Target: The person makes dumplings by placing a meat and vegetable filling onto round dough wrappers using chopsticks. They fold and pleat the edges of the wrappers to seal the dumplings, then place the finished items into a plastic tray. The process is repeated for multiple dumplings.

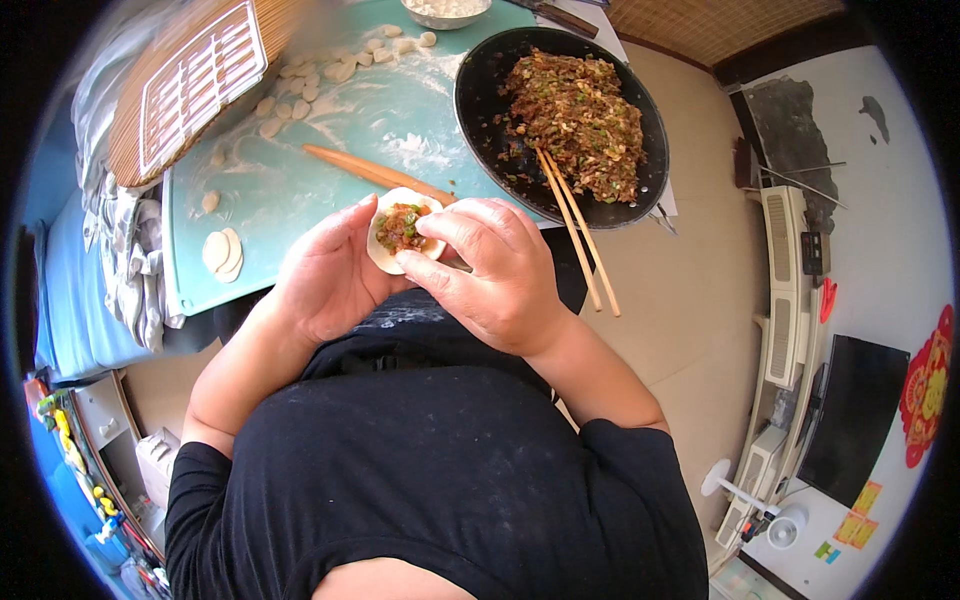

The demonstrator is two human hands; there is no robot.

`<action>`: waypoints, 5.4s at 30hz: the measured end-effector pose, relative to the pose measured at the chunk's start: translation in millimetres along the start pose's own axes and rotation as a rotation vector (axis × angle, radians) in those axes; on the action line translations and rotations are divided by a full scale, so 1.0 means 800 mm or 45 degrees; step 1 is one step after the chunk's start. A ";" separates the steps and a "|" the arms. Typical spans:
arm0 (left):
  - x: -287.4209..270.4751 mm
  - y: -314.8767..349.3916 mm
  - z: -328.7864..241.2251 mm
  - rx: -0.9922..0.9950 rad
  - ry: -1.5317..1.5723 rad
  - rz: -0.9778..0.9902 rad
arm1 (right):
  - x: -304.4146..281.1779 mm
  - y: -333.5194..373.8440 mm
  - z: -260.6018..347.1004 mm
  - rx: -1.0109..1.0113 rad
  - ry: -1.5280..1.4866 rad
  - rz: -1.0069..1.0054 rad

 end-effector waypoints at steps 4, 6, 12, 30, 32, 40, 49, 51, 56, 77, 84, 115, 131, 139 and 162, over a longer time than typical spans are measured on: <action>0.000 0.005 0.000 0.019 -0.075 -0.040 | 0.005 -0.001 0.002 -0.097 0.112 -0.002; 0.000 0.006 0.000 0.040 -0.184 -0.062 | 0.009 -0.002 0.001 -0.135 0.136 -0.017; -0.007 0.008 0.001 0.074 -0.590 -0.103 | 0.007 -0.013 0.008 -0.025 0.037 -0.003; 0.011 0.018 0.004 0.202 -1.381 -0.057 | -0.002 -0.012 0.015 0.408 -0.664 -0.091; 0.011 0.018 0.004 0.210 -1.455 -0.062 | -0.005 -0.011 0.013 0.368 -0.610 -0.083; 0.014 0.018 0.002 0.328 -1.655 0.001 | -0.016 -0.017 0.007 0.422 -0.600 0.115; 0.016 0.021 -0.002 0.197 -1.747 0.039 | -0.017 -0.017 0.009 0.341 -0.454 0.110; 0.012 0.019 0.000 0.294 -1.829 0.025 | -0.017 -0.018 0.008 0.290 -0.368 0.084; 0.013 0.020 -0.001 0.265 -1.809 0.014 | -0.010 -0.014 0.008 0.122 -0.195 0.006; 0.004 0.021 0.001 0.235 -1.219 0.007 | -0.011 -0.004 -0.002 0.206 -0.323 -0.091; 0.005 0.021 0.002 0.327 -1.173 -0.006 | -0.004 0.012 -0.007 0.544 -0.911 -0.229; -0.005 0.022 0.004 0.542 -1.406 0.023 | -0.004 -0.005 -0.008 0.593 -0.964 -0.022; -0.008 0.021 0.004 0.621 -1.765 -0.078 | 0.011 -0.012 0.016 0.531 -0.789 -0.219; -0.003 0.016 0.010 0.690 -1.756 -0.187 | 0.009 -0.015 0.011 0.287 -0.451 -0.232; -0.005 0.020 0.014 0.635 -1.656 -0.173 | 0.020 -0.013 0.005 0.278 -0.696 -0.199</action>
Point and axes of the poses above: each hand's wrist, its own y-axis away from the middle knuckle, its own x-axis out of the palm, z = x × y, the point moved 1 cm from there along -y, towards the middle knuckle, and after that the axes turned 14 degrees about z, right-handed, at the moved point
